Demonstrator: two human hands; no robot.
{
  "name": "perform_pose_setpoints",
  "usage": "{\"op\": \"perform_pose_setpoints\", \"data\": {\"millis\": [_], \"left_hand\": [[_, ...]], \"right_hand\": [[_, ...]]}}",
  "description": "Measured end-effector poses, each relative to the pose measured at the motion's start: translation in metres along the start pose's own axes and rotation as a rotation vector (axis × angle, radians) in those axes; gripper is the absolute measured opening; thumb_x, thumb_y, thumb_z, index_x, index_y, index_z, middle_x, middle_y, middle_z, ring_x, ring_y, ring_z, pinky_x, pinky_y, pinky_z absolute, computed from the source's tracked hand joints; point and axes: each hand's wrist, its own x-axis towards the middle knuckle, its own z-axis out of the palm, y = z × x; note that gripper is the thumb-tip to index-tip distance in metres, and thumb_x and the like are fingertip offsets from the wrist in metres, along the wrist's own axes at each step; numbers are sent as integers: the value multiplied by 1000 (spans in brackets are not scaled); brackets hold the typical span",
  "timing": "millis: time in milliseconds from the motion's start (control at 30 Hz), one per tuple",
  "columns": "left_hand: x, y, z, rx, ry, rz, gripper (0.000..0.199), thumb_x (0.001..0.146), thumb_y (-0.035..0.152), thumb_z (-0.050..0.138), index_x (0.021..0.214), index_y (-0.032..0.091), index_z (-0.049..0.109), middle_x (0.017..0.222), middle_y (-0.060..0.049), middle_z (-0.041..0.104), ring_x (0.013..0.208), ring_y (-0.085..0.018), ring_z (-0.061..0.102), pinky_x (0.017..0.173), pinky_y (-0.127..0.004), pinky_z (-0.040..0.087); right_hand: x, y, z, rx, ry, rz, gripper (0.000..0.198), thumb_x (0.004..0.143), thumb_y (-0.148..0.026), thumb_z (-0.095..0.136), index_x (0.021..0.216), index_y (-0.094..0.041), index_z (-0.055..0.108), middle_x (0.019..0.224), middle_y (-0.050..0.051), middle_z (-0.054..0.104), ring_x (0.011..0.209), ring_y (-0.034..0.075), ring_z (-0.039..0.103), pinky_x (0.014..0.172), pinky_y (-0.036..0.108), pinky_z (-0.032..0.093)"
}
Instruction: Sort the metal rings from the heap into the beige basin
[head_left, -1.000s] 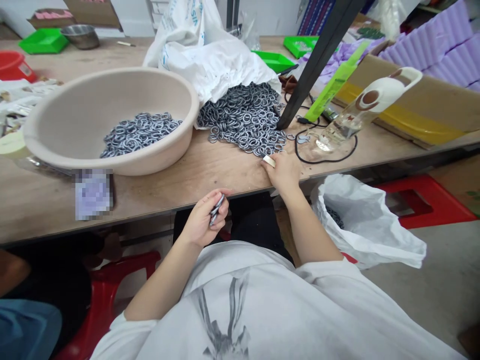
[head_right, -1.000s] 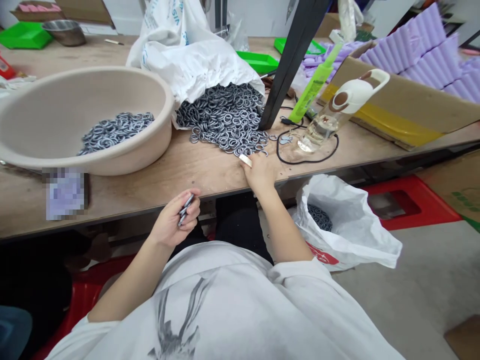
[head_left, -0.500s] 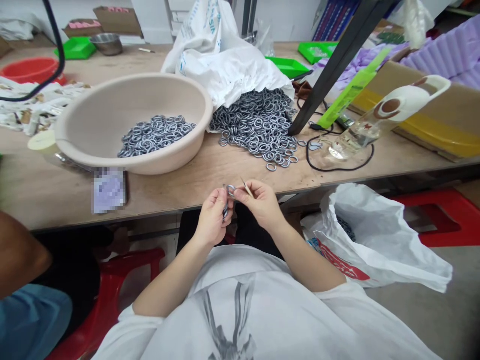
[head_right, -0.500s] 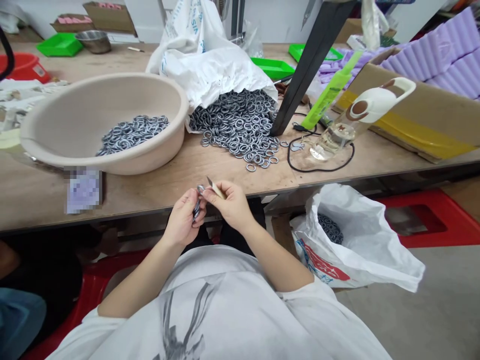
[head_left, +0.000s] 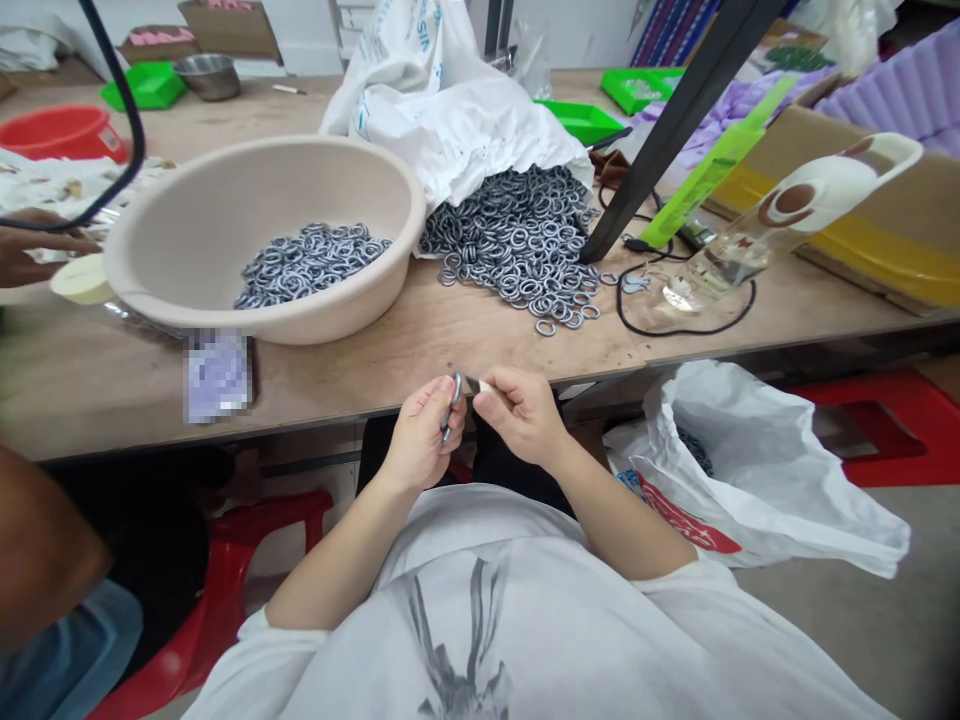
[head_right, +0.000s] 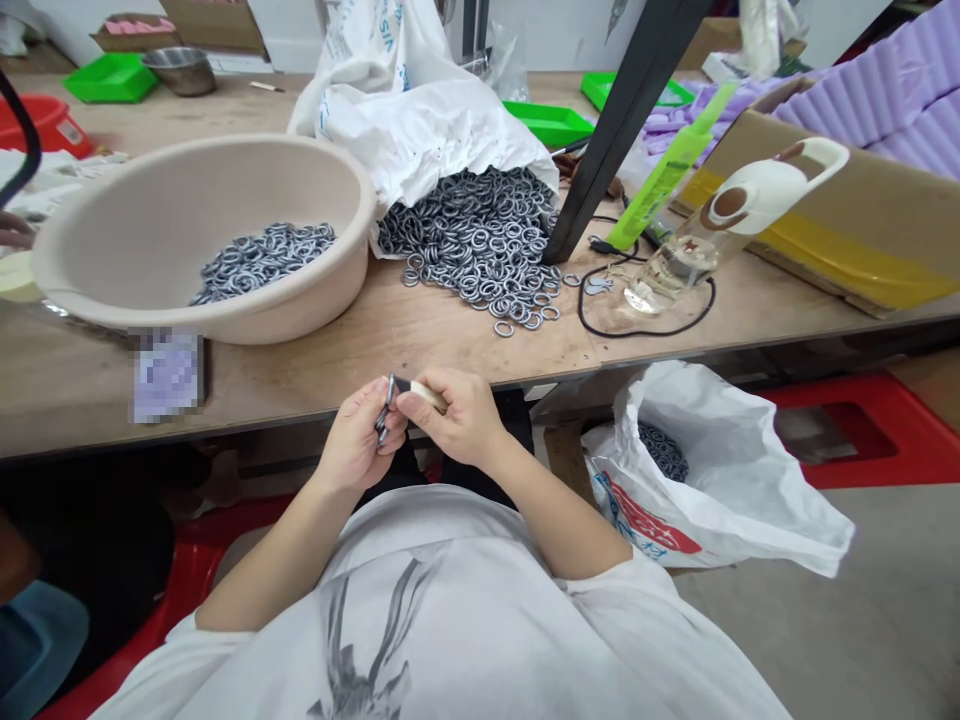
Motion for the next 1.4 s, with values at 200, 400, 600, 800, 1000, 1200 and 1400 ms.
{"op": "perform_pose_setpoints", "data": {"millis": [200, 400, 600, 800, 1000, 1200, 1400], "left_hand": [[1, -4, -3, 29, 6, 19, 48, 70, 55, 81, 72, 18, 50, 51, 8, 41, 40, -3, 27, 35, -13, 19], [-8, -5, -12, 177, -141, 62, 49, 79, 55, 73, 62, 16, 49, 52, 4, 43, 44, -4, 32, 40, -15, 24], [-4, 1, -13, 45, -64, -35, 37, 75, 47, 78, 74, 14, 60, 55, 5, 48, 39, -1, 28, 35, -14, 18], [3, -1, -14, -105, -13, -121, 19, 71, 28, 71, 83, 15, 64, 60, 4, 51, 40, -3, 34, 33, -13, 21], [8, -7, -10, -126, 83, -118, 30, 75, 43, 70, 80, 15, 60, 62, 4, 53, 42, -4, 40, 32, -13, 20], [7, -13, -5, 17, 137, 88, 45, 75, 59, 75, 83, 17, 58, 61, 5, 54, 40, -2, 39, 33, -12, 20], [18, -10, -8, 12, 151, 112, 47, 71, 57, 79, 81, 18, 55, 59, 7, 50, 39, -1, 36, 33, -11, 21]], "right_hand": [[-7, -5, 3, -174, -87, -62, 48, 97, -53, 48, 63, -20, 50, 59, -3, 45, 56, 11, 41, 57, 27, 28], [12, 19, -16, -343, 33, 111, 54, 97, -58, 43, 61, -20, 53, 55, -2, 45, 55, 12, 40, 56, 28, 25], [31, 44, -60, -871, 313, 277, 32, 90, -45, 61, 100, -17, 73, 96, 13, 69, 85, 27, 59, 72, 34, 38], [39, 57, -67, -764, 292, 356, 18, 87, -30, 61, 84, -16, 72, 88, 12, 67, 82, 25, 58, 73, 36, 40], [15, 16, -6, 382, 61, 333, 41, 80, -60, 69, 82, -19, 63, 60, -5, 51, 51, 9, 38, 51, 24, 31], [-2, -8, 34, 657, 130, 368, 44, 76, -61, 74, 81, -21, 57, 60, -6, 55, 47, 7, 44, 44, 22, 36], [6, 8, 42, 648, 112, 361, 43, 76, -59, 74, 87, -21, 57, 64, -5, 59, 52, 10, 56, 49, 24, 49]]}}
